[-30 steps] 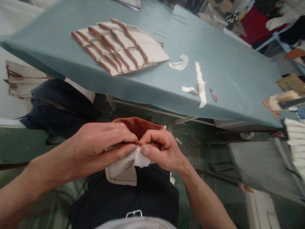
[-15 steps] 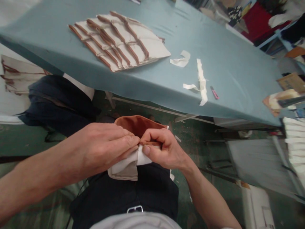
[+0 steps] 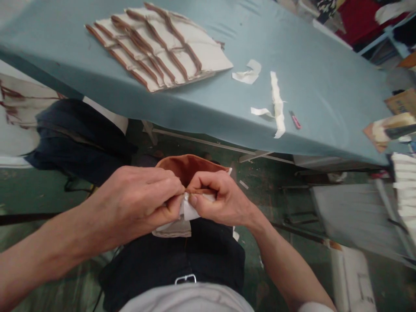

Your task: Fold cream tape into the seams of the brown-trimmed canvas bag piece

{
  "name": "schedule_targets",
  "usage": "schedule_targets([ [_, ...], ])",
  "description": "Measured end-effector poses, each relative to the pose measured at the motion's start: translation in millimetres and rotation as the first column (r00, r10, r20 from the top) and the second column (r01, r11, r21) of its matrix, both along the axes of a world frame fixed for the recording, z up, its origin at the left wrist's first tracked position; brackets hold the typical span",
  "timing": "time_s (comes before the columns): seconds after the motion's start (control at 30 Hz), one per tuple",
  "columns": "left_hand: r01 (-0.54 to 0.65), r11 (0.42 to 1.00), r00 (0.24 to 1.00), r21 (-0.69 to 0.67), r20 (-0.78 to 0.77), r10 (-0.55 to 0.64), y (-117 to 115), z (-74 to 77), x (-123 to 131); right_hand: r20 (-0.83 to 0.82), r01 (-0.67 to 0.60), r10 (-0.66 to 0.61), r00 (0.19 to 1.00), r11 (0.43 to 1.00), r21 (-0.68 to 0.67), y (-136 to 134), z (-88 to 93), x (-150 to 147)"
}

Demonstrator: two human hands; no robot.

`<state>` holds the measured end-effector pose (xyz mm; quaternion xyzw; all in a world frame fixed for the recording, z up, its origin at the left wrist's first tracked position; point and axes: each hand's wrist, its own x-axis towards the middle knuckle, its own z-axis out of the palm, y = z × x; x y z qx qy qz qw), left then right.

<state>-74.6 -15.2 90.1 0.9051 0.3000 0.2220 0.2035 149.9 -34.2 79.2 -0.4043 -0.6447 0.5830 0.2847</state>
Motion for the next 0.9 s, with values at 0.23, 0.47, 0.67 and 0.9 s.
schedule_targets([
  [0.23, 0.003, 0.993, 1.0, 0.118, -0.013, -0.002, -1.0, -5.9, -2.6, 0.216, -0.017, -0.027, 0.976, 0.98, 0.198, 2.1, -4.9, -2.1],
  [0.47, -0.087, 0.991, 0.995, 0.097, 0.056, 0.082, -7.5, -17.6, -2.7, 0.301, 0.009, -0.077, 0.95, 0.975, 0.223, -1.9, -11.3, -3.3],
  [0.67, -0.124, 0.96, 0.985, -0.249, 0.083, 0.149, -9.7, -17.4, -9.8, 0.176, 0.026, -0.062, 0.982, 0.98, 0.2, -4.3, -10.5, -2.5],
  [0.9, -0.17, 0.922, 0.979, -0.348, 0.046, 0.198, -9.8, -15.5, -7.7, 0.177, -0.059, -0.007, 0.984, 0.93, 0.363, -3.8, -10.8, -4.8],
])
